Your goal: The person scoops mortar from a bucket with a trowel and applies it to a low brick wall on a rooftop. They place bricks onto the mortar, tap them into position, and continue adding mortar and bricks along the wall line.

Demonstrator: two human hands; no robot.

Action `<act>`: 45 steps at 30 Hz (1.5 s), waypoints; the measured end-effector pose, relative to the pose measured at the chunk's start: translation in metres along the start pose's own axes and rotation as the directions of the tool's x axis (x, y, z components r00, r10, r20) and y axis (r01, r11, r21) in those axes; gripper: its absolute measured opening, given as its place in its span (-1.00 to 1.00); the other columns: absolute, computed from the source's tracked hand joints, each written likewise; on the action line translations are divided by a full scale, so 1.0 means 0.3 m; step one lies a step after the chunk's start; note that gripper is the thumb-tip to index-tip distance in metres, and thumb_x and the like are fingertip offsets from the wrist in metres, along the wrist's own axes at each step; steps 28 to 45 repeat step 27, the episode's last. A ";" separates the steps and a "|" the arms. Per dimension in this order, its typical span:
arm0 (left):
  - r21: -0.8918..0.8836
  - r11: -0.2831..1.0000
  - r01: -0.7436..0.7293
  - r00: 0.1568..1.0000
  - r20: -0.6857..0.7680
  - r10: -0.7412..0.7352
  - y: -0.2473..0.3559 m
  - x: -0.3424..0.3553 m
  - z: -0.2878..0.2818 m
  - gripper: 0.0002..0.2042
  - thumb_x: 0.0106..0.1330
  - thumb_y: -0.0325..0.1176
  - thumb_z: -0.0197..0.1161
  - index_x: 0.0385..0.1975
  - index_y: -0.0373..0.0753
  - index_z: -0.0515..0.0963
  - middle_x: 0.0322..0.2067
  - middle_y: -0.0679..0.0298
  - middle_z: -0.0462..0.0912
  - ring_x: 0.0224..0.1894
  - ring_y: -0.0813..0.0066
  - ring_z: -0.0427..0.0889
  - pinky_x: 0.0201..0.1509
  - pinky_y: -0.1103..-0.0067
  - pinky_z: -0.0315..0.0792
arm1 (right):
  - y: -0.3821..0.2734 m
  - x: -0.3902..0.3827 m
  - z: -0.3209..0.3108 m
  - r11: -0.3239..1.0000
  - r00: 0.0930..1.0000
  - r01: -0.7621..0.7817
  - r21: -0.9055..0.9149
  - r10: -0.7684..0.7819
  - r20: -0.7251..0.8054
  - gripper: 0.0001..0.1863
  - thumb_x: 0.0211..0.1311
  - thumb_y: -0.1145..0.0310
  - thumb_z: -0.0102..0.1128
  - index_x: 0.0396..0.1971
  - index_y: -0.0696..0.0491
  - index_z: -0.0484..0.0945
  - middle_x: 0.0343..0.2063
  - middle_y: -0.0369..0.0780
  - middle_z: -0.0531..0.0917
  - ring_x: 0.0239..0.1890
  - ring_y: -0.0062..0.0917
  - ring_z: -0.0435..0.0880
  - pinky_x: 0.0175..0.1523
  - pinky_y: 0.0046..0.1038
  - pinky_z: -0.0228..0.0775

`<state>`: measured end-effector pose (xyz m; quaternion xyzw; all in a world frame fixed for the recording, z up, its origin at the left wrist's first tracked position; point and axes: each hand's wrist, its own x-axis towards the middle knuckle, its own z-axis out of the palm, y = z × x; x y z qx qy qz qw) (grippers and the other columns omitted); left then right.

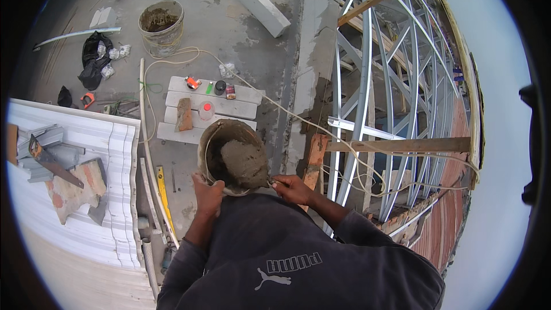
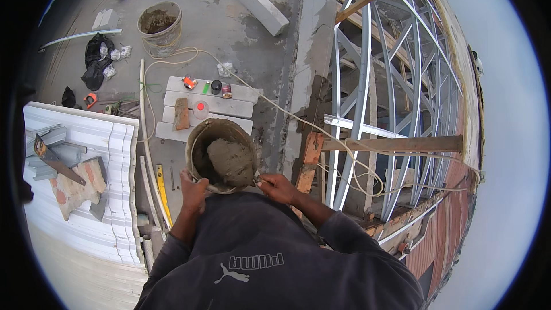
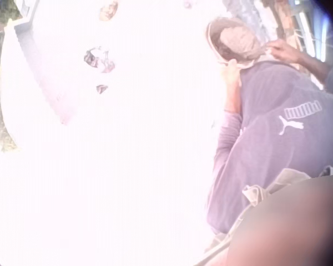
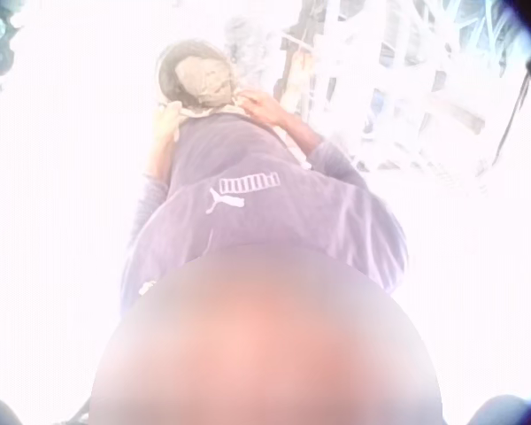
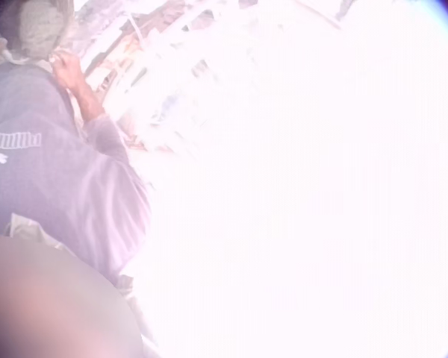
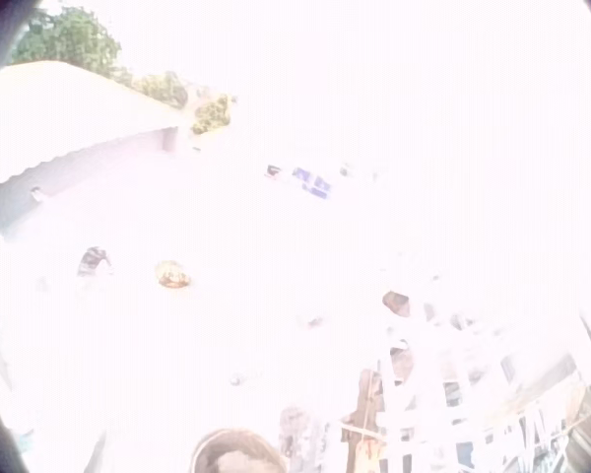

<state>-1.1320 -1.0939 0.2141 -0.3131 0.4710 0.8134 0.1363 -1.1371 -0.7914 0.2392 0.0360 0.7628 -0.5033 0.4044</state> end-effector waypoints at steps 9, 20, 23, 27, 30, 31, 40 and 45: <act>0.158 0.987 0.040 0.996 -0.083 -0.027 -0.086 0.199 0.088 -0.38 0.08 -0.68 0.18 0.22 -0.36 0.20 0.08 0.08 0.45 0.12 0.35 0.50 0.27 0.48 0.40 | -0.036 0.067 -0.357 0.811 0.901 -0.076 0.580 0.305 -0.308 -0.78 0.58 0.26 0.10 -0.04 0.11 0.56 -0.51 -0.27 0.60 -0.63 -0.62 0.50 -0.58 -0.52 0.35; 0.469 0.876 0.109 0.981 -0.193 -0.018 -0.197 0.224 0.242 -0.36 0.01 -0.63 0.16 0.21 -0.43 0.20 0.06 0.00 0.42 0.19 0.27 0.45 0.38 0.42 0.31 | 0.323 0.487 -1.324 0.778 0.540 0.031 0.627 0.515 -0.665 -0.65 0.41 0.12 -0.06 0.00 -0.02 0.56 -0.49 -0.25 0.58 -0.60 -0.53 0.52 -0.54 -0.41 0.42; 0.469 0.862 0.193 0.953 -0.299 -0.051 -0.216 0.251 0.322 -0.39 0.06 -0.59 0.13 0.21 -0.43 0.21 0.07 -0.01 0.41 0.18 0.27 0.44 0.37 0.43 0.31 | 0.417 0.647 -1.577 0.821 0.488 -0.015 0.571 0.504 -0.713 -0.64 0.38 0.13 -0.06 -0.01 0.00 0.55 -0.50 -0.21 0.58 -0.60 -0.50 0.53 -0.55 -0.40 0.42; 0.377 0.880 0.289 0.912 -0.389 -0.133 -0.241 0.284 0.401 -0.39 0.08 -0.57 0.11 0.23 -0.39 0.21 0.11 0.02 0.41 0.20 0.27 0.44 0.41 0.43 0.27 | 0.490 0.881 -1.764 0.887 0.315 -0.240 0.395 0.456 -0.832 -0.63 0.36 0.14 -0.03 0.03 -0.02 0.56 -0.50 -0.17 0.59 -0.62 -0.49 0.51 -0.55 -0.35 0.42; 0.377 0.880 0.289 0.912 -0.389 -0.133 -0.241 0.284 0.401 -0.39 0.08 -0.57 0.11 0.23 -0.39 0.21 0.11 0.02 0.41 0.20 0.27 0.44 0.41 0.43 0.27 | 0.490 0.881 -1.764 0.887 0.315 -0.240 0.395 0.456 -0.832 -0.63 0.36 0.14 -0.03 0.03 -0.02 0.56 -0.50 -0.17 0.59 -0.62 -0.49 0.51 -0.55 -0.35 0.42; 0.377 0.880 0.289 0.912 -0.389 -0.133 -0.241 0.284 0.401 -0.39 0.08 -0.57 0.11 0.23 -0.39 0.21 0.11 0.02 0.41 0.20 0.27 0.44 0.41 0.43 0.27 | 0.490 0.881 -1.764 0.887 0.315 -0.240 0.395 0.456 -0.832 -0.63 0.36 0.14 -0.03 0.03 -0.02 0.56 -0.50 -0.17 0.59 -0.62 -0.49 0.51 -0.55 -0.35 0.42; 0.377 0.880 0.289 0.912 -0.389 -0.133 -0.241 0.284 0.401 -0.39 0.08 -0.57 0.11 0.23 -0.39 0.21 0.11 0.02 0.41 0.20 0.27 0.44 0.41 0.43 0.27 | 0.490 0.881 -1.764 0.887 0.315 -0.240 0.395 0.456 -0.832 -0.63 0.36 0.14 -0.03 0.03 -0.02 0.56 -0.50 -0.17 0.59 -0.62 -0.49 0.51 -0.55 -0.35 0.42; 0.377 0.880 0.289 0.912 -0.389 -0.133 -0.241 0.284 0.401 -0.39 0.08 -0.57 0.11 0.23 -0.39 0.21 0.11 0.02 0.41 0.20 0.27 0.44 0.41 0.43 0.27 | 0.490 0.881 -1.764 0.887 0.315 -0.240 0.395 0.456 -0.832 -0.63 0.36 0.14 -0.03 0.03 -0.02 0.56 -0.50 -0.17 0.59 -0.62 -0.49 0.51 -0.55 -0.35 0.42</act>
